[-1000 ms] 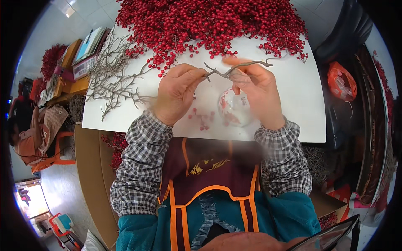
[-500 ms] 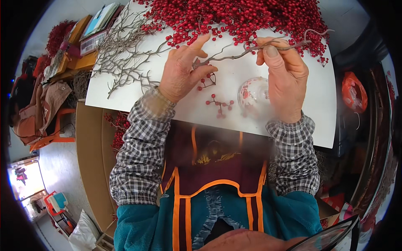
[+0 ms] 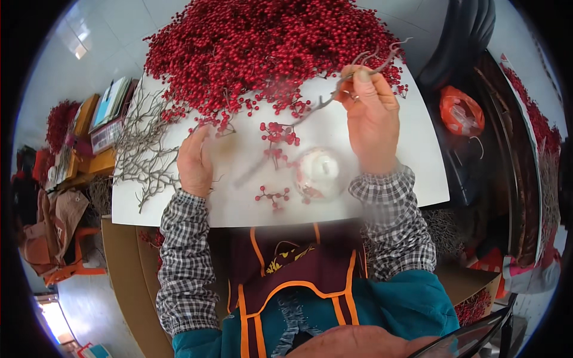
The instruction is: The person assembles decorative plant branches by attaching artificial red berry clusters onto bare branch stems by hand and places completed branches into a cardboard box.
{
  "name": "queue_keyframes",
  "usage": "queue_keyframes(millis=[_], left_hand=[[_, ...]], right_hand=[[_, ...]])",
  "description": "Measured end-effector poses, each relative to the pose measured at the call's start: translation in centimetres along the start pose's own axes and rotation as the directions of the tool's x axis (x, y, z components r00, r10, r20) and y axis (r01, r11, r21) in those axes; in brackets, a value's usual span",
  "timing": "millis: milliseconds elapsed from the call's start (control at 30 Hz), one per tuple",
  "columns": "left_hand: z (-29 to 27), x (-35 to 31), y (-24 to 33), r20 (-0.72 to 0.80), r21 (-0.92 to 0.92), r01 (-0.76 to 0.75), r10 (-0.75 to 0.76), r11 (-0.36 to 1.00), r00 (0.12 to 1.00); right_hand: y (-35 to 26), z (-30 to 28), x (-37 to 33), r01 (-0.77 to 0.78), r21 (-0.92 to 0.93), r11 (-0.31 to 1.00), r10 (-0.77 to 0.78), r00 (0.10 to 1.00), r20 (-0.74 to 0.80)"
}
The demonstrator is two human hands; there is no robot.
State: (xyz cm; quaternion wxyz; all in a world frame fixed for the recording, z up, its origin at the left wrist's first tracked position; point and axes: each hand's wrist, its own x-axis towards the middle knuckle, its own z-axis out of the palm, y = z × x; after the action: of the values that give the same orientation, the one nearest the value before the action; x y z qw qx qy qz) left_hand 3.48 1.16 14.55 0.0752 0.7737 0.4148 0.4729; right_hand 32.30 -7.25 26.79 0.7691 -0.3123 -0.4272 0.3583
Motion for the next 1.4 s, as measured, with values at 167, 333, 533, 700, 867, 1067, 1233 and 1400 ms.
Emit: queue_keyframes(millis=[167,333,533,700,867,1067,1233,1400], left_hand=[[-0.5,0.8,4.1,-0.049,0.102,-0.077,0.082,0.992,0.995],[-1.4,1.5,9.4,0.066,-0.292,0.041,-0.022,0.956,0.998],[-1.3,3.1,11.9,0.076,-0.223,-0.046,0.064,0.974,0.995],[1.0,1.5,8.0,0.23,-0.078,0.105,-0.084,0.991,0.969],[4.1,1.2,7.1,0.324,0.132,0.038,-0.08,0.99,0.943],[4.9,0.6,7.2,0.373,0.019,0.136,-0.133,0.991,0.918],[3.2,1.4,5.7,0.353,-0.419,0.481,-0.35,0.77,0.868],[0.5,0.8,4.3,0.548,-0.653,0.68,-0.413,0.332,0.728]], right_hand=[[0.5,0.1,-0.6,-0.023,0.028,0.999,0.023,1.0,0.002],[-0.3,0.6,-1.4,-0.067,0.073,0.995,0.066,0.998,0.016],[-4.4,-0.5,-2.3,-0.092,-0.164,0.982,0.109,0.989,0.097],[-4.2,-4.8,-4.2,-0.153,-0.532,0.833,0.22,0.973,0.065],[-2.0,-6.8,-6.8,-0.309,-0.611,0.729,0.365,0.931,-0.035],[-0.9,-6.8,-8.1,-0.377,-0.538,0.754,0.414,0.909,-0.057],[0.0,-8.0,-8.1,-0.375,-0.507,0.776,0.403,0.913,-0.058],[0.5,-8.5,-8.0,-0.458,-0.447,0.768,0.423,0.888,-0.183]])
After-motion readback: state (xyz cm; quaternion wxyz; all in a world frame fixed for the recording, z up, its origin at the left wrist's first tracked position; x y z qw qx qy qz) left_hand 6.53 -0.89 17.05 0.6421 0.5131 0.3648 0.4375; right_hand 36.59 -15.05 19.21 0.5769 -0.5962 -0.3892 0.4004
